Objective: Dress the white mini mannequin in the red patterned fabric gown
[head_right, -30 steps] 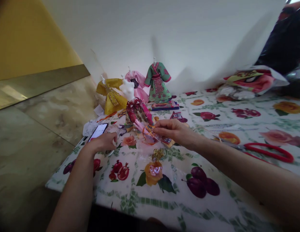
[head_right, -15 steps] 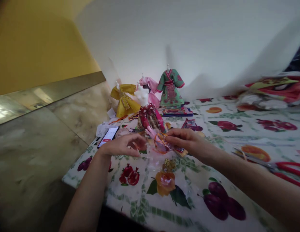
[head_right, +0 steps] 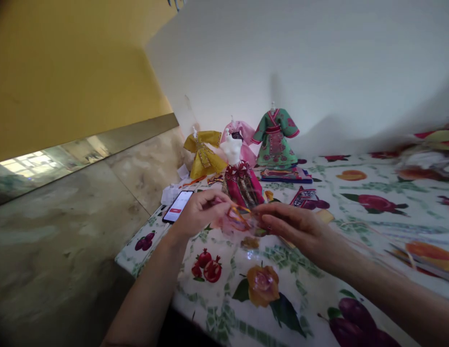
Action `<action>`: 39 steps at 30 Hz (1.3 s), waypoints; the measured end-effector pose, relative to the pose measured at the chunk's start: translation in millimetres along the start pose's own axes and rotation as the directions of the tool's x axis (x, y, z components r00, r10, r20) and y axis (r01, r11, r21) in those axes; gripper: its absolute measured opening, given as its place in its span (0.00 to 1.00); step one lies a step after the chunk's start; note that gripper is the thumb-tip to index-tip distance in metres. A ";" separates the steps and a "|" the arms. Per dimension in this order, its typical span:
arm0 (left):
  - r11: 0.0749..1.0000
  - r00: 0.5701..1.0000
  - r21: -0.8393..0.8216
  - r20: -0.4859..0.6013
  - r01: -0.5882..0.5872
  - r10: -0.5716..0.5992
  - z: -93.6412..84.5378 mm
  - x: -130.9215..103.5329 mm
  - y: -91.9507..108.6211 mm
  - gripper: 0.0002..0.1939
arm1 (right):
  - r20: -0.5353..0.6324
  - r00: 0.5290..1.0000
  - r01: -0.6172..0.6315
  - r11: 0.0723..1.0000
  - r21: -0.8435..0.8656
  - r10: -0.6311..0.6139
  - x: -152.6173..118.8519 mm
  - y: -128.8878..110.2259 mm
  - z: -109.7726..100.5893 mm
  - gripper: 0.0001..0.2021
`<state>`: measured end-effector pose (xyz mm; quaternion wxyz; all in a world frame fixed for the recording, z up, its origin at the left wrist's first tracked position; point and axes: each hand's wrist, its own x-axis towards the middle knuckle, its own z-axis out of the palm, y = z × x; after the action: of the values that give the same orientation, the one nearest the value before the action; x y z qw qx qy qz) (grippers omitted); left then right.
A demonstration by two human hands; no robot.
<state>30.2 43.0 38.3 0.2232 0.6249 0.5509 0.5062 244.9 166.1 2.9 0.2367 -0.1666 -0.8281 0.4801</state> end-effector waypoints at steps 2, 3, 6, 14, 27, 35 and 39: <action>0.998 0.989 0.063 -0.143 -0.019 0.028 -16.5 1.8 3.1 0.08 | -0.018 0.999 -0.027 0.999 0.043 0.028 1.1 5.6 -1.5 0.20; 0.995 0.976 0.103 -0.213 -0.018 0.040 -27.6 3.4 3.7 0.09 | -0.016 0.999 -0.038 0.998 0.059 0.039 1.9 8.3 -2.0 0.21; 0.967 0.882 0.253 -0.463 0.035 0.089 -69.2 10.2 -0.2 0.11 | 0.002 0.998 -0.063 0.997 0.049 0.063 4.8 14.9 -2.5 0.22; 0.704 0.565 0.528 -0.796 0.474 0.216 -187.8 11.8 -44.1 0.09 | -0.028 0.996 -0.080 0.996 0.050 0.082 8.6 19.5 -3.1 0.23; 0.517 0.490 0.448 -0.869 0.730 0.062 -213.9 -8.1 -136.1 0.10 | -0.010 0.993 -0.114 0.990 0.088 0.115 12.6 31.3 -6.3 0.21; 0.419 0.546 0.614 -0.788 0.669 0.284 -199.4 -7.5 -108.5 0.29 | 0.022 0.985 -0.170 0.973 0.157 0.169 12.9 44.1 -4.3 0.22; 0.290 0.769 0.797 -0.596 0.531 0.230 -183.7 1.5 -91.1 0.26 | 0.023 0.986 -0.165 0.975 0.147 0.163 14.4 42.9 -3.2 0.23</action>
<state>-173.6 19.8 33.9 -0.3293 0.3700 0.8382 0.2282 236.7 196.4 -29.8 0.2038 -0.2139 -0.7746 0.5592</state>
